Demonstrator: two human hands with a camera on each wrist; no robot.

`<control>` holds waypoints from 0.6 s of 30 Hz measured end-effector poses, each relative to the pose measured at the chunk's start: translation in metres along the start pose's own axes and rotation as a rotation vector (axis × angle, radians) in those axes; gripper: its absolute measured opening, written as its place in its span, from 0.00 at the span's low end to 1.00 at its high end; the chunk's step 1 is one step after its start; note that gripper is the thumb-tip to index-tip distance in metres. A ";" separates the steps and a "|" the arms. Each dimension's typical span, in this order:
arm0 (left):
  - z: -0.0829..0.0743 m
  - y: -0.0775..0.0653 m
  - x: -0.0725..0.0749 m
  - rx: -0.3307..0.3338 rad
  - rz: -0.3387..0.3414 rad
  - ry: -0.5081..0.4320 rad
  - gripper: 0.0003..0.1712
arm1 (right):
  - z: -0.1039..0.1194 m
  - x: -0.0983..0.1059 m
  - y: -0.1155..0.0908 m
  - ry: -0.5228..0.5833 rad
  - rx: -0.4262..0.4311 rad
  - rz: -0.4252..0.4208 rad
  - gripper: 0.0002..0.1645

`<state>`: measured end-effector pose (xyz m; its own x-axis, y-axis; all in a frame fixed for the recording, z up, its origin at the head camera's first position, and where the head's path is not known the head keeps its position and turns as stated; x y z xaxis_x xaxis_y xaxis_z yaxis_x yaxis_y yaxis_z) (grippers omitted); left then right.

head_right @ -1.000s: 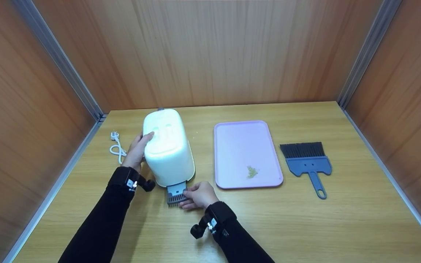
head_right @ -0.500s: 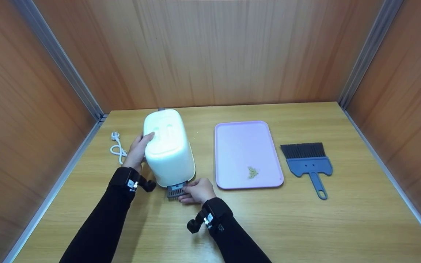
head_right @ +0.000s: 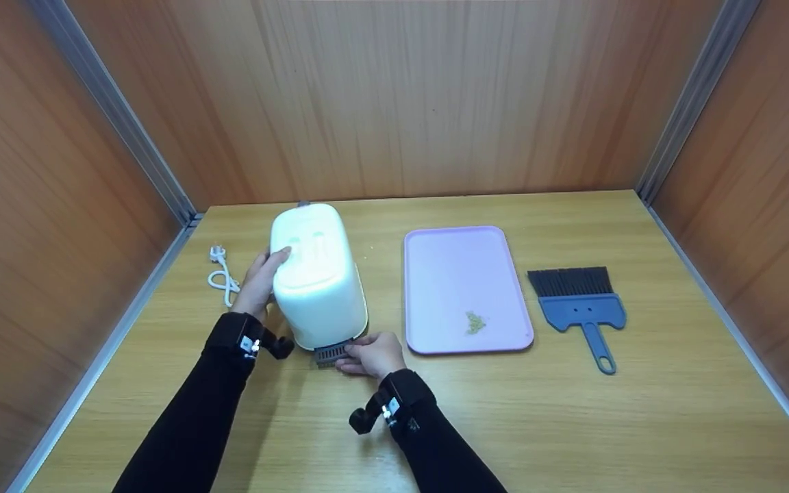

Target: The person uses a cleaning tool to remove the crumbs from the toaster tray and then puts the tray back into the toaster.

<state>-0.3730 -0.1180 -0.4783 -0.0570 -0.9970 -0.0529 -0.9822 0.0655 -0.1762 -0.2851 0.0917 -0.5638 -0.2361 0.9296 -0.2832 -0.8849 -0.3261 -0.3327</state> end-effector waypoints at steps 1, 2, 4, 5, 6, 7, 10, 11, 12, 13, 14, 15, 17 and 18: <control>0.000 0.000 0.000 0.004 -0.002 0.001 0.49 | 0.000 0.000 0.000 0.010 0.001 0.001 0.18; 0.000 0.000 -0.001 0.007 -0.003 0.002 0.49 | -0.001 0.001 0.000 0.019 0.009 0.006 0.19; 0.000 0.001 -0.001 0.013 -0.001 0.002 0.49 | -0.001 0.001 0.001 0.038 0.017 0.008 0.20; 0.000 0.001 -0.001 0.015 -0.001 0.001 0.49 | -0.002 0.001 0.001 0.049 0.020 0.008 0.21; 0.000 0.001 -0.001 0.017 0.000 -0.002 0.49 | -0.002 0.001 0.001 0.057 0.022 0.006 0.21; 0.000 0.001 -0.001 0.018 0.002 -0.002 0.49 | -0.002 0.001 0.001 0.062 0.024 0.003 0.22; 0.000 0.001 -0.001 0.024 0.003 -0.008 0.50 | -0.002 0.001 0.001 0.079 0.019 -0.002 0.22; 0.000 0.001 -0.001 0.029 0.001 -0.008 0.50 | -0.002 0.001 0.001 0.083 0.018 -0.001 0.22; 0.000 0.001 -0.001 0.032 0.000 -0.010 0.50 | -0.003 0.001 0.001 0.087 0.021 0.002 0.21; 0.000 0.001 -0.001 0.034 0.001 -0.013 0.50 | -0.003 0.001 0.001 0.094 0.021 0.003 0.21; 0.001 0.002 0.000 0.036 -0.001 -0.015 0.50 | -0.003 0.001 0.001 0.099 0.020 0.002 0.21; 0.001 0.002 0.000 0.036 -0.001 -0.016 0.50 | -0.003 0.001 0.001 0.102 0.019 0.000 0.21; 0.001 0.001 0.000 0.035 -0.004 -0.019 0.50 | -0.003 0.001 0.002 0.104 0.016 -0.007 0.20; 0.001 0.001 0.000 0.033 -0.001 -0.021 0.49 | -0.003 0.001 0.002 0.104 0.015 -0.011 0.21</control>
<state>-0.3741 -0.1175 -0.4792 -0.0523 -0.9959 -0.0732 -0.9758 0.0665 -0.2085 -0.2855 0.0913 -0.5671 -0.1834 0.9100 -0.3719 -0.8934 -0.3121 -0.3231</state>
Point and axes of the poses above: each hand's wrist, its own y-axis towards the middle knuckle, its own x-axis out of the back of the hand, z = x × y, the point moved 2 cm from there along y, towards the middle knuckle, and after that the axes turned 8 degrees about z, right-handed, at the moved point
